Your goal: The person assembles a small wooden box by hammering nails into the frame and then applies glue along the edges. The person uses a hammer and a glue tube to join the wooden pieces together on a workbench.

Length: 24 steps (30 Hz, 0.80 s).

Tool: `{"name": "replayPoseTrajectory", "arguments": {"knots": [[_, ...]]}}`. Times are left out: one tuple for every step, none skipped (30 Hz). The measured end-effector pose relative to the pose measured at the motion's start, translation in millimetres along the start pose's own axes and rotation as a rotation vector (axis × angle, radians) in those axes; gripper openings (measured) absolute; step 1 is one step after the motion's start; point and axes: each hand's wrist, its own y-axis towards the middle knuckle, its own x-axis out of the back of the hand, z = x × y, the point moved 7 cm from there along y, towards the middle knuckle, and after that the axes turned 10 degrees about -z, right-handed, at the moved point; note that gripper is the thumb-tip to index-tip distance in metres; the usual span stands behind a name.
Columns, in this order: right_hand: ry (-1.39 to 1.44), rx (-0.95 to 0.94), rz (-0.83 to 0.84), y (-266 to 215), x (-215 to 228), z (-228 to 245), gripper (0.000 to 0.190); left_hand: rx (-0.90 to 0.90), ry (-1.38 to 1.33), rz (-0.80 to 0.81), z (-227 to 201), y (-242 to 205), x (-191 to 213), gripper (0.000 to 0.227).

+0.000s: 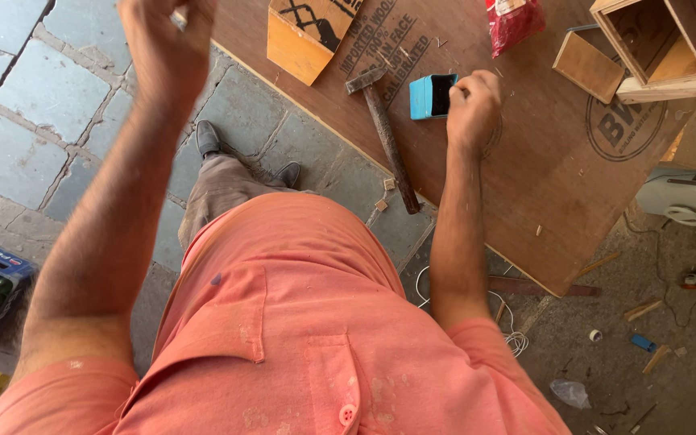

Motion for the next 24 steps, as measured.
{"name": "replayPoseTrajectory", "arguments": {"knots": [[0.099, -0.092, -0.007, -2, 16, 11, 0.006, 0.032, -0.049, 0.014, -12, -4, -5, 0.009], [0.198, -0.185, -0.012, -7, 28, 24, 0.007, 0.065, -0.097, 0.030, -24, -9, -10, 0.018], [0.411, -0.255, 0.053, -13, 30, 43, 0.007, 0.125, -0.151, 0.084, -37, -17, -22, 0.016], [0.620, -0.330, 0.118, -24, 31, 61, 0.006, 0.188, -0.208, 0.145, -51, -27, -35, 0.016], [0.826, -0.419, 0.197, -36, 27, 80, 0.007, 0.239, -0.290, 0.228, -64, -35, -51, 0.017], [1.033, -0.502, 0.271, -45, 22, 99, 0.007, 0.283, -0.375, 0.308, -77, -40, -67, 0.019], [1.086, -0.494, 0.327, -51, 22, 115, 0.008, 0.296, -0.421, 0.346, -89, -42, -77, 0.020], [1.141, -0.482, 0.388, -55, 21, 129, 0.009, 0.308, -0.464, 0.379, -99, -43, -85, 0.022], [1.133, -0.489, 0.426, -56, 22, 136, 0.010, 0.320, -0.507, 0.413, -107, -44, -91, 0.024], [1.129, -0.496, 0.469, -59, 20, 143, 0.011, 0.164, -0.403, 0.394, -118, -41, -87, 0.027], [1.125, -0.503, 0.511, -60, 17, 147, 0.012, 0.010, -0.298, 0.374, -128, -39, -82, 0.030], [1.040, -0.476, 0.534, -60, 18, 148, 0.012, -0.139, -0.194, 0.355, -138, -40, -79, 0.033], [0.956, -0.449, 0.557, -60, 19, 148, 0.012, -0.234, -0.115, 0.405, -143, -44, -79, 0.038], [0.870, -0.419, 0.574, -59, 20, 147, 0.012, -0.334, -0.038, 0.452, -146, -48, -80, 0.043], [0.792, -0.292, 0.560, -55, 25, 150, 0.011, -0.435, 0.039, 0.497, -149, -53, -82, 0.048], [0.714, -0.163, 0.547, -52, 28, 155, 0.011, -0.541, 0.118, 0.488, -153, -57, -82, 0.047], [0.635, -0.034, 0.533, -50, 31, 161, 0.011, -0.646, 0.197, 0.477, -157, -63, -82, 0.046], [0.574, 0.021, 0.538, -52, 31, 163, 0.008, -0.748, 0.278, 0.465, -160, -70, -83, 0.045], [0.512, 0.077, 0.543, -54, 31, 166, 0.008, -0.741, 0.292, 0.504, -158, -74, -84, 0.045], [0.450, 0.132, 0.547, -57, 30, 167, 0.009, -0.733, 0.305, 0.542, -156, -80, -85, 0.046], [0.471, 0.098, 0.557, -58, 28, 164, 0.011, -0.726, 0.317, 0.581, -153, -84, -88, 0.046], [0.493, 0.061, 0.568, -60, 24, 159, 0.013, -0.713, 0.306, 0.557, -151, -85, -88, 0.045], [0.514, 0.024, 0.579, -63, 20, 152, 0.016, -0.700, 0.294, 0.533, -147, -84, -88, 0.043], [0.440, -0.008, 0.562, -65, 14, 141, 0.020, -0.686, 0.284, 0.510, -143, -82, -88, 0.042]]}}
